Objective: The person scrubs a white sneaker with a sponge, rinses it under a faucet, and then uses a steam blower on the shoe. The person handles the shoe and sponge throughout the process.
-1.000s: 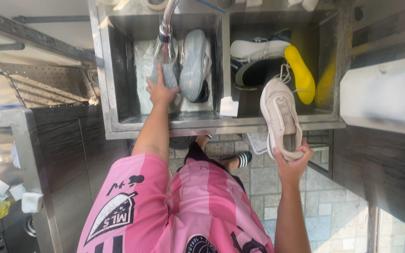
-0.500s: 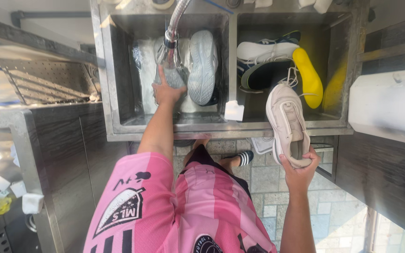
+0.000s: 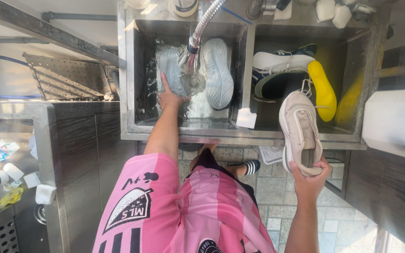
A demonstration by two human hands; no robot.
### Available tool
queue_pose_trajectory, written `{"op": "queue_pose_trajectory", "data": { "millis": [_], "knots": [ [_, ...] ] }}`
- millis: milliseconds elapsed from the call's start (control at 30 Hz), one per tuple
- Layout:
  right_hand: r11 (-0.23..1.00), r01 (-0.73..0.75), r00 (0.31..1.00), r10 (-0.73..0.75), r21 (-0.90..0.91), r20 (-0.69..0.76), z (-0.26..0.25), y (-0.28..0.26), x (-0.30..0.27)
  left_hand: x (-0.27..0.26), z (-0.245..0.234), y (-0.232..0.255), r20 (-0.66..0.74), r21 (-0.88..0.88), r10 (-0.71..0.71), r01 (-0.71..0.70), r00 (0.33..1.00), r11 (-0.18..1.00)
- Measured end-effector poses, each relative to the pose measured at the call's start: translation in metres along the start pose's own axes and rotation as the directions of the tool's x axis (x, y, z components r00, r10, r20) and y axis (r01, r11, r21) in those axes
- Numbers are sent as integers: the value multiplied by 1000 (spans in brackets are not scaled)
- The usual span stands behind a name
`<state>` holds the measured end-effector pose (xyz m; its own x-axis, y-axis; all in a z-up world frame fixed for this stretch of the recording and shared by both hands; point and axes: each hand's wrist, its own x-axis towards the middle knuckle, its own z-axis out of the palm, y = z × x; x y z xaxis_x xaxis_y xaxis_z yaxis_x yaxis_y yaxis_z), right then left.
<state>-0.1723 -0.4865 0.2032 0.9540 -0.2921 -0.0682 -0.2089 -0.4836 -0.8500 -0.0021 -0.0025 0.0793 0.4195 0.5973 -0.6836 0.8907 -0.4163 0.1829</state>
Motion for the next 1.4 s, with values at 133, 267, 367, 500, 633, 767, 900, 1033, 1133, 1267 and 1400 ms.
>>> {"op": "queue_pose_trajectory", "data": {
  "millis": [133, 267, 367, 500, 633, 767, 900, 1033, 1133, 1267, 1400],
  "knots": [
    [1000, 30, 1000, -30, 2, 3, -2, 4, -1, 1, 28, 13, -89, 18, 32, -30, 995, 999],
    [1000, 29, 999, -29, 12, 19, 1, 5, -3, 4, 30, 8, -83, -1, 69, -70, 994, 998],
    [1000, -4, 1000, 5, -18, 12, -2, 5, -6, 11, 28, -4, -151, -157, 224, -247, 963, 956],
    [1000, -6, 1000, 6, -15, 20, 0, 3, -3, 27, 16, -13, -369, -340, 333, -459, 868, 821],
    [999, 2, 1000, -1, -42, 24, -3, 5, -5, 45, 7, -23, -193, -361, 177, -238, 965, 902],
    [999, 34, 999, -34, -27, 18, -2, 7, -3, 65, 1, -25, -135, -332, 213, -246, 968, 911],
    [999, 38, 999, -38, -10, 26, -1, 6, -2, 73, 13, -21, 11, -659, 290, -211, 957, 722],
    [1000, -3, 1000, 3, -11, 24, -3, 8, -4, 58, 31, 7, -269, 10, 105, -106, 957, 994],
    [1000, 22, 1000, -22, 13, 19, 0, 9, 0, 16, 56, 38, -554, 376, 565, -421, 612, 825],
    [998, 36, 999, -37, 42, 26, -2, 7, -4, -51, 89, 75, -251, 52, 668, -679, 701, 732],
    [1000, -7, 999, 8, -6, 36, -1, 4, -3, -73, 79, 91, 25, 277, 521, -507, 853, 816]
  ]
}}
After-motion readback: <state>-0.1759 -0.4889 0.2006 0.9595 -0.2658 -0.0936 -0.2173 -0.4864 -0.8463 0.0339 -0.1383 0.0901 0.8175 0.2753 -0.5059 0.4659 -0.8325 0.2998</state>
